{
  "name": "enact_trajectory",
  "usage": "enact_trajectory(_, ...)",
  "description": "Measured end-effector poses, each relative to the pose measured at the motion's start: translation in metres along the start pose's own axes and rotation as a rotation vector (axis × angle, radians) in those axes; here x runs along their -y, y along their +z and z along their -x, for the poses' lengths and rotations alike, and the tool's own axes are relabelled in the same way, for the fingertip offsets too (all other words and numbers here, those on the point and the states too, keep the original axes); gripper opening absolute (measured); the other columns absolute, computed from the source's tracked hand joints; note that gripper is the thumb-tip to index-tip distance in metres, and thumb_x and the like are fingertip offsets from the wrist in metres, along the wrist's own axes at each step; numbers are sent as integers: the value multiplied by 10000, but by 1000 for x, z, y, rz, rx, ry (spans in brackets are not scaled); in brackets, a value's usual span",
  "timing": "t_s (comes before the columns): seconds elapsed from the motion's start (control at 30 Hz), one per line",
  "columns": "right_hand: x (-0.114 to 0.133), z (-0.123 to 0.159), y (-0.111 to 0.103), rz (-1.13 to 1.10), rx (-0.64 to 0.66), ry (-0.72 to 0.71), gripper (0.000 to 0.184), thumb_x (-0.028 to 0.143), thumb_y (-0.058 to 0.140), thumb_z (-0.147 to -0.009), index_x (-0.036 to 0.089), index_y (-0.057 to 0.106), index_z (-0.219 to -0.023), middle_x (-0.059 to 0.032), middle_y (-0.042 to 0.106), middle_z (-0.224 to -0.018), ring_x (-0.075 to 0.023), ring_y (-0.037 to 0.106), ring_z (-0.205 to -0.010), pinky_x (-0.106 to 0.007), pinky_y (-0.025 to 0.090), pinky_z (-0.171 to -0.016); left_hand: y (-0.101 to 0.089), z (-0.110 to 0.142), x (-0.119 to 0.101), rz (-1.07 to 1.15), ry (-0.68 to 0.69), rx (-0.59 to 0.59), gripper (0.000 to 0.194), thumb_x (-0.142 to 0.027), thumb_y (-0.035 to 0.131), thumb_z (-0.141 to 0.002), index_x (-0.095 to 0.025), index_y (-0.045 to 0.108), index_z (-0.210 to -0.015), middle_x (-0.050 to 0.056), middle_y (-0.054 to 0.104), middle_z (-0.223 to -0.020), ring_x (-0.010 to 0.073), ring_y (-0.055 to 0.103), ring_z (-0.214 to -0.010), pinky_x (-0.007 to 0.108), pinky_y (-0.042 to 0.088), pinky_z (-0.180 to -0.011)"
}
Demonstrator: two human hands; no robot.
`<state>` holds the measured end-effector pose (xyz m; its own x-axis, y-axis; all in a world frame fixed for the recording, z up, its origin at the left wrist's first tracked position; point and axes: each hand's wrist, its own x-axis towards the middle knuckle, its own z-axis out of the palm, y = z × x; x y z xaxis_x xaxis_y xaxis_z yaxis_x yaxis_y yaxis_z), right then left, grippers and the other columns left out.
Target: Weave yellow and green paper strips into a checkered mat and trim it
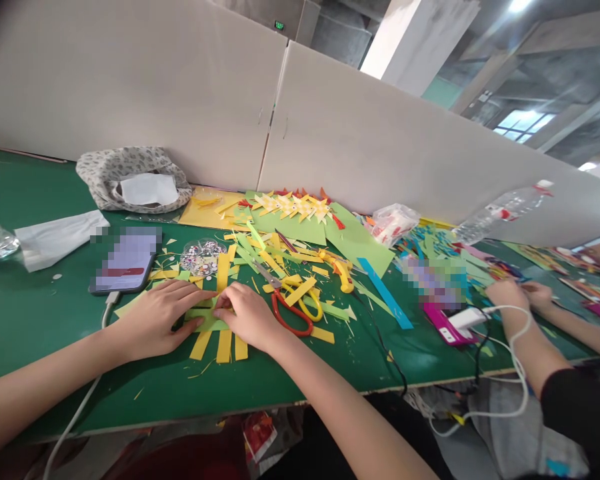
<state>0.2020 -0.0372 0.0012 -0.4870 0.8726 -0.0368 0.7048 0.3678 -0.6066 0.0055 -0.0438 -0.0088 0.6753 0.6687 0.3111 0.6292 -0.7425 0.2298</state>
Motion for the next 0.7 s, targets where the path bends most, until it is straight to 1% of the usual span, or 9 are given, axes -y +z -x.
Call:
enact_trajectory(0.2, 0, 0, 0, -17, -16, -4, 87, 238, 521, -836, 194, 499, -764, -15, 516, -850, -141, 508, -792, -275, 415, -694, -3, 0, -1, -1, 7, 5, 336, -213, 489, -777, -198, 522, -1110, 68, 639, -966, 252, 572, -903, 423, 431, -815)
enact_trajectory(0.33, -2, 1, -4, -91, -4, -10, 103, 272, 502, -845, 202, 493, -770, -6, 510, -842, -131, 505, -755, -263, 407, -661, -1, 0, 0, -8, 15, -19, 332, -194, 478, -772, -203, 521, -1100, 70, 644, -953, 248, 586, -893, 417, 446, -803)
enact_trajectory(0.5, -5, 4, -12, -157, 50, -16, 78, 259, 475, -856, 206, 490, -800, 8, 505, -805, -122, 492, -699, -260, 404, -633, 3, 2, 2, -19, -71, -47, 401, -231, 510, -761, -161, 448, -1151, 94, 644, -945, 265, 593, -891, 433, 459, -800)
enact_trajectory(0.6, -6, 5, -13, -178, 58, -31, 62, 239, 475, -856, 203, 490, -808, 1, 510, -826, -123, 498, -718, -261, 414, -645, 4, 2, 2, -3, -103, -85, 322, -247, 523, -750, -164, 489, -1059, 91, 642, -955, 271, 584, -905, 436, 467, -796)
enact_trajectory(0.67, -7, 5, -12, -181, 56, -29, 58, 238, 472, -857, 203, 494, -817, -4, 513, -839, -129, 504, -740, -266, 421, -655, 3, 1, 1, 11, -72, -107, 219, -237, 509, -762, -182, 541, -971, 83, 638, -955, 259, 581, -907, 426, 473, -791)
enact_trajectory(0.7, -8, 5, -11, -179, 53, -26, 60, 242, 472, -858, 204, 495, -818, -5, 513, -838, -131, 505, -746, -269, 424, -658, 2, 0, 1, 20, -32, -111, 181, -218, 488, -779, -190, 562, -942, 79, 636, -957, 248, 581, -910, 416, 474, -796)
